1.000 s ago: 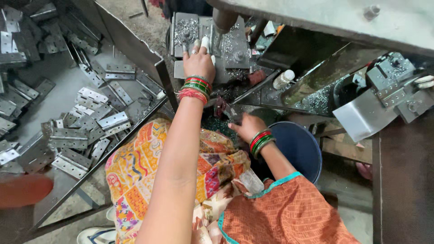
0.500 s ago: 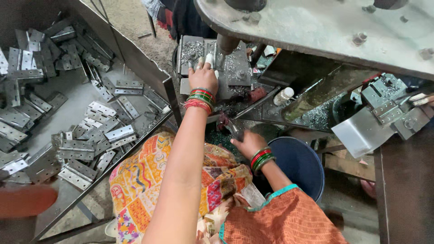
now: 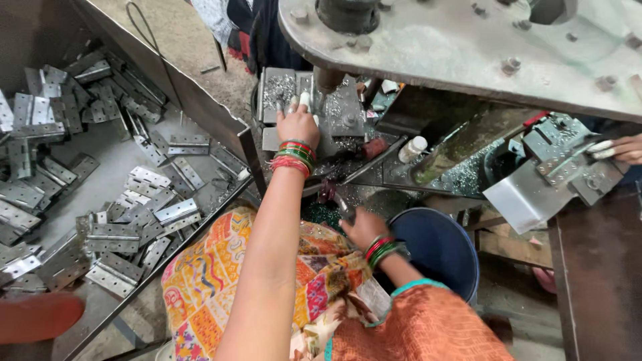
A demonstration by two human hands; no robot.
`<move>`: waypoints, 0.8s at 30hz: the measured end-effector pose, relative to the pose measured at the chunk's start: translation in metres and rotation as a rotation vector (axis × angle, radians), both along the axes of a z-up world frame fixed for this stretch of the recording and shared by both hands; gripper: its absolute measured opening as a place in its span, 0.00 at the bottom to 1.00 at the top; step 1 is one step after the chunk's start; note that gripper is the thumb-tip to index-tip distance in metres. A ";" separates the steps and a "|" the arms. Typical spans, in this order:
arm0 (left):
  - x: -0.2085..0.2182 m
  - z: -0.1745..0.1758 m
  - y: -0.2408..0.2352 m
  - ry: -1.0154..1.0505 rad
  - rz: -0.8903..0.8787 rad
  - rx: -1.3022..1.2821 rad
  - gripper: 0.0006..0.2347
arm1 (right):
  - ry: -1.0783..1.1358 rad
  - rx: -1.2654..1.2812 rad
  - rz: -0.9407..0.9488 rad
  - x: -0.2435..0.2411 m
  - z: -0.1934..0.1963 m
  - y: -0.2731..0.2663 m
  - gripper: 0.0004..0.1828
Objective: The person picks up metal brackets from a bin and places them into a machine to be punched or formed, then removes the finished pieces and drops them into a separate container.
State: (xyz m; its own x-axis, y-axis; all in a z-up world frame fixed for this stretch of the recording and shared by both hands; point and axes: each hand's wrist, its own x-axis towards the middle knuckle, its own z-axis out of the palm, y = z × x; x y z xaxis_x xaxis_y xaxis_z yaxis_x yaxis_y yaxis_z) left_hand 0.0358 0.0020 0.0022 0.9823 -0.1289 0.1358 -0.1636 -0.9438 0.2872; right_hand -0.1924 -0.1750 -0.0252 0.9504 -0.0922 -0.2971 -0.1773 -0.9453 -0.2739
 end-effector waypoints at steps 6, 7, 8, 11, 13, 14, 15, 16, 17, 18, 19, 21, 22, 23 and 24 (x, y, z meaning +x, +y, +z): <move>0.013 -0.016 -0.006 -0.178 0.028 -0.049 0.14 | -0.056 0.081 0.052 0.003 -0.005 -0.005 0.29; 0.014 -0.017 -0.005 -0.252 0.025 -0.019 0.14 | -0.077 0.077 0.064 0.015 0.002 -0.006 0.29; 0.021 -0.012 -0.002 -0.325 0.022 0.012 0.14 | -0.049 0.051 0.056 0.026 0.010 -0.007 0.30; 0.016 -0.011 -0.003 -0.067 0.020 -0.021 0.13 | 0.031 0.083 0.021 0.017 0.013 -0.006 0.29; 0.014 -0.011 -0.002 -0.062 0.012 -0.023 0.14 | 0.050 0.136 -0.008 0.009 0.006 -0.006 0.28; 0.016 -0.008 -0.003 -0.065 0.003 -0.027 0.14 | -0.018 0.108 -0.004 -0.001 -0.001 -0.004 0.28; 0.019 -0.005 -0.002 -0.068 0.007 -0.029 0.14 | -0.084 0.080 0.002 -0.004 -0.006 -0.003 0.28; 0.022 -0.002 -0.001 -0.118 0.006 0.014 0.14 | -0.088 0.078 0.006 0.004 -0.008 -0.005 0.28; 0.016 -0.004 -0.004 -0.157 -0.011 0.059 0.13 | -0.087 0.080 0.022 0.005 -0.012 -0.007 0.29; 0.006 -0.008 -0.004 -0.150 -0.024 0.058 0.13 | -0.086 0.082 0.039 0.000 -0.013 -0.008 0.31; 0.008 -0.002 0.000 -0.135 -0.028 0.062 0.13 | -0.106 0.082 0.040 0.007 -0.009 -0.008 0.31; 0.005 0.006 0.006 -0.128 -0.022 0.064 0.14 | 0.039 0.024 0.041 0.015 0.006 -0.007 0.31; 0.001 0.007 0.007 -0.128 -0.023 0.051 0.14 | 0.031 0.022 0.049 0.023 0.015 -0.008 0.31; -0.004 0.006 0.009 -0.118 -0.024 0.042 0.14 | 0.008 0.029 0.064 0.030 0.024 -0.008 0.30; -0.005 0.006 0.011 -0.115 -0.017 0.045 0.14 | -0.016 0.036 0.079 0.032 0.030 -0.006 0.30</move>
